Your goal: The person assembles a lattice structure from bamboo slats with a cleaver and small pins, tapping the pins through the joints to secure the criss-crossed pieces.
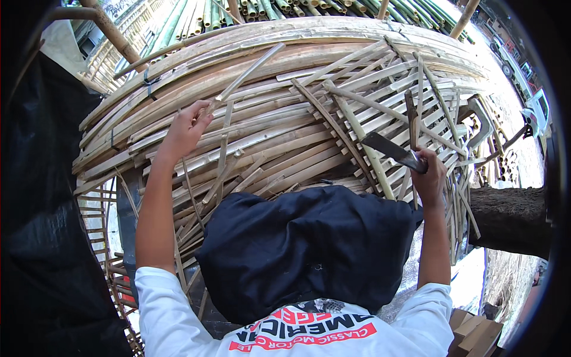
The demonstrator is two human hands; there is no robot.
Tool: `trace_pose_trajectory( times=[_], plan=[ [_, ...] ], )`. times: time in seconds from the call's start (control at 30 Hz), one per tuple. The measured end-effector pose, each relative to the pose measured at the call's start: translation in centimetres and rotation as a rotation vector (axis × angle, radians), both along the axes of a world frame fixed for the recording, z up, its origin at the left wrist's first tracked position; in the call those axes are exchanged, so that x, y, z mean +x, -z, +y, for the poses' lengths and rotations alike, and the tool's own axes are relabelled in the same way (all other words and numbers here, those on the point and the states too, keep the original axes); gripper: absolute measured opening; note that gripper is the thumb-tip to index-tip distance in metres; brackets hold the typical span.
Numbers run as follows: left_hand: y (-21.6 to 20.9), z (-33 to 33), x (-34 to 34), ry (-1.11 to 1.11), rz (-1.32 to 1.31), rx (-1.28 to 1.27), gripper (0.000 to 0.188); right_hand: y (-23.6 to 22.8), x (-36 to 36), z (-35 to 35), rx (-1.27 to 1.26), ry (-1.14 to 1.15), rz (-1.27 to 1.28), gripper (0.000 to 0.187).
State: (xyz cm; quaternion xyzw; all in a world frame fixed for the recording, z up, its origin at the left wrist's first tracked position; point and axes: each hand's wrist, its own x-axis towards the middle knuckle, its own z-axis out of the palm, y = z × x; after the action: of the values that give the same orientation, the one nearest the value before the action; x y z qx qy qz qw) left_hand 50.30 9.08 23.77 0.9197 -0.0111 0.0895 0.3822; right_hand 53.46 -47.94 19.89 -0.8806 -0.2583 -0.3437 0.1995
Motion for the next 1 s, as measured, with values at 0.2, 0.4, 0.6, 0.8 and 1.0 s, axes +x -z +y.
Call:
trace_pose_trajectory(
  times=[0.2, 0.4, 0.6, 0.8, 1.0],
  plan=[
    [3.6, -2.4, 11.4, -0.21, 0.016, 0.01, 0.037, 0.4, 1.8, 0.0, 0.066, 0.064, 0.143, 0.033],
    [12.6, 0.1, 16.0, -0.224, 0.141, -0.02, 0.04, 1.6, 5.6, 3.8, 0.141, -0.037, 0.306, 0.033],
    [14.2, -1.8, 16.6, -0.251, -0.024, 0.372, 0.033, 4.1, 14.0, 16.8, 0.08, -0.106, 0.455, 0.029],
    [15.5, -6.6, 16.5, -0.277, 0.274, 0.278, 0.029, 8.6, 20.8, 25.5, 0.125, -0.072, 0.527, 0.029],
    [19.0, -3.6, 16.6, -0.381, -0.045, 0.576, 0.03, 10.4, 21.8, 27.9, 0.054, -0.017, 0.601, 0.031]
  ],
)
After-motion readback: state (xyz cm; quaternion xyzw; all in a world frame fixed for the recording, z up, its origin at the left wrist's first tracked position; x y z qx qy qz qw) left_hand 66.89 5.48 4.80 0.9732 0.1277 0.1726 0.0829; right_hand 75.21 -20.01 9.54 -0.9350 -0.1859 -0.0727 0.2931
